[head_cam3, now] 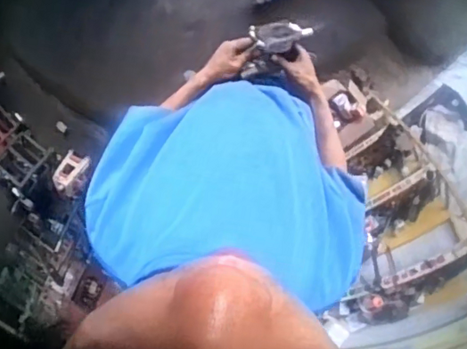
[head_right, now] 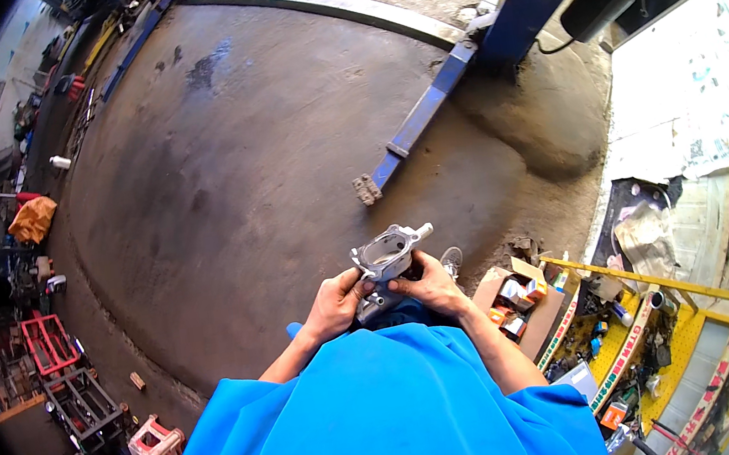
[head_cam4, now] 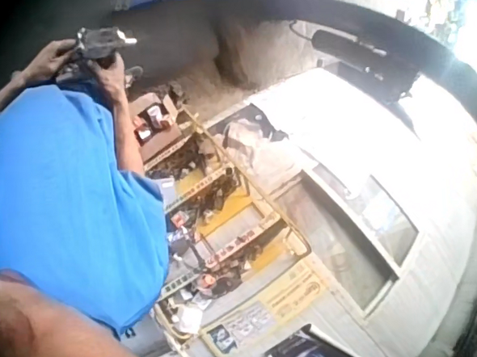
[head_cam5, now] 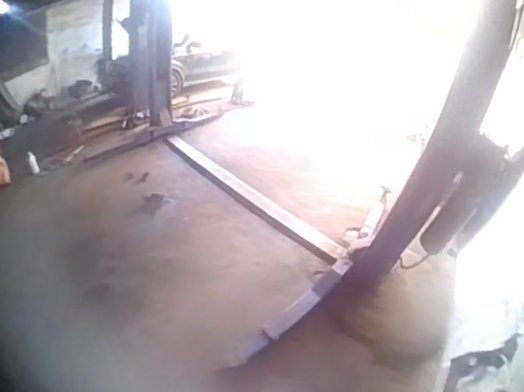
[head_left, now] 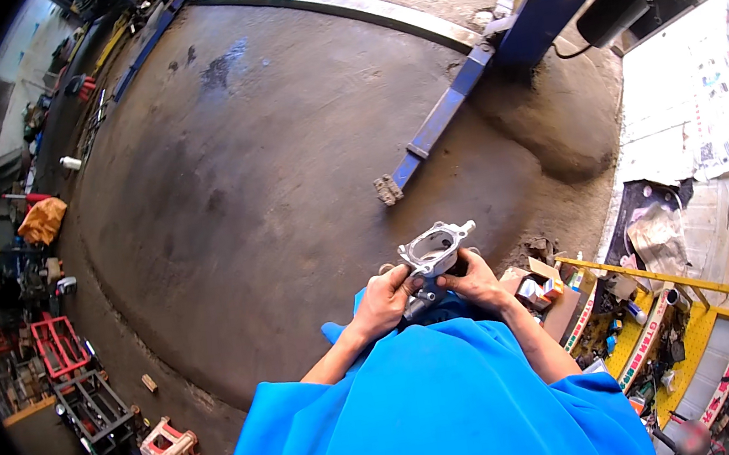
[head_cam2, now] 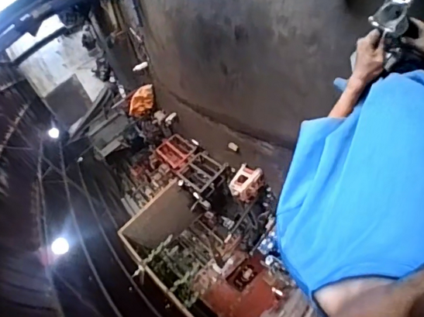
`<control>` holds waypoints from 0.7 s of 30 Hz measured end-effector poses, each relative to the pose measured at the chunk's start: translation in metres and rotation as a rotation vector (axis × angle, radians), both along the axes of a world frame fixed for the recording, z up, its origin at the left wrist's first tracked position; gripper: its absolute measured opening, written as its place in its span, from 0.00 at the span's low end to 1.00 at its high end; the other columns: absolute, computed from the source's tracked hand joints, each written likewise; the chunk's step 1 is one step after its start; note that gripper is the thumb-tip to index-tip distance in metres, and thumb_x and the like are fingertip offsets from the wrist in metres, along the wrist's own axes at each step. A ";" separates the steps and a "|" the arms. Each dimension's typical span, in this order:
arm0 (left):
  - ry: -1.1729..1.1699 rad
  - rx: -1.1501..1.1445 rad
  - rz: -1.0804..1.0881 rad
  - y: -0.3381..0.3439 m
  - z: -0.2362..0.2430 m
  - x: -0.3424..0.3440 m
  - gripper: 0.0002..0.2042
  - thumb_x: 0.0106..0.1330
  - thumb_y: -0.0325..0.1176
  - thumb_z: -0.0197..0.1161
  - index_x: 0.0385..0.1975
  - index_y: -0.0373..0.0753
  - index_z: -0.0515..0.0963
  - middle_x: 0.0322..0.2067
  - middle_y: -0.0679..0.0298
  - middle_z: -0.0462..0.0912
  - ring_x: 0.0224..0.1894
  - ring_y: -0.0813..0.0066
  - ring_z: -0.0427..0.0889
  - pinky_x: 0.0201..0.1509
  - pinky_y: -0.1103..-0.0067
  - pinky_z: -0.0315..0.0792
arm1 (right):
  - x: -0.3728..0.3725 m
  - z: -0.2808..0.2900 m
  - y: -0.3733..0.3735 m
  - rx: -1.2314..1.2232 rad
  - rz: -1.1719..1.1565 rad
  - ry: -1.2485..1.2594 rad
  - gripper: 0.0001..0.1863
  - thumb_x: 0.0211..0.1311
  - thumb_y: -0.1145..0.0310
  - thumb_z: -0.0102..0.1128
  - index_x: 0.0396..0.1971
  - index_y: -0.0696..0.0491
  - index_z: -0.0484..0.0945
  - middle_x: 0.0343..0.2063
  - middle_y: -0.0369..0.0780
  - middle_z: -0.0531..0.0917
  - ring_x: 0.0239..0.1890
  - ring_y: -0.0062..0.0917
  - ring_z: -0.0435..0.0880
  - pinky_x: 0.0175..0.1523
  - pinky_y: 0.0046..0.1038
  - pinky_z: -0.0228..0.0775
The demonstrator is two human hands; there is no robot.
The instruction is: The person manipulates a metal housing and internal components by hand while standing in a workspace, turning the housing over and inserting a small metal pin or rod.
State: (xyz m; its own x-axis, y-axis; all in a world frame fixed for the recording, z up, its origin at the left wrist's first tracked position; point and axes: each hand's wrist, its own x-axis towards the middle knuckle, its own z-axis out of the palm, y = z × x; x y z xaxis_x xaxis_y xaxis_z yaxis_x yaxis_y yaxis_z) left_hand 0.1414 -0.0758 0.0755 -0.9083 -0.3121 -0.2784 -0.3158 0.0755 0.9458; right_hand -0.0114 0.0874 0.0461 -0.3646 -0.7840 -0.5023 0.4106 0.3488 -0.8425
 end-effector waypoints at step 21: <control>-0.027 -0.385 0.698 -0.171 0.058 0.051 0.09 0.66 0.34 0.60 0.31 0.33 0.74 0.29 0.49 0.78 0.31 0.45 0.77 0.32 0.63 0.69 | 0.057 0.040 -0.262 -0.280 -0.118 -0.195 0.30 0.51 0.65 0.76 0.50 0.59 0.70 0.41 0.39 0.81 0.43 0.21 0.79 0.49 0.23 0.72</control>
State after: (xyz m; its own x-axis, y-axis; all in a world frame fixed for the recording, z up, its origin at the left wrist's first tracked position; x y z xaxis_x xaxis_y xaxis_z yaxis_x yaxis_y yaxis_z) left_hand 0.1926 -0.2463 0.1338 -0.4624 -0.8850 -0.0543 -0.4327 0.1718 0.8850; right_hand 0.0458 -0.1746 0.0861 -0.3797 -0.8592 -0.3429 0.5966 0.0558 -0.8006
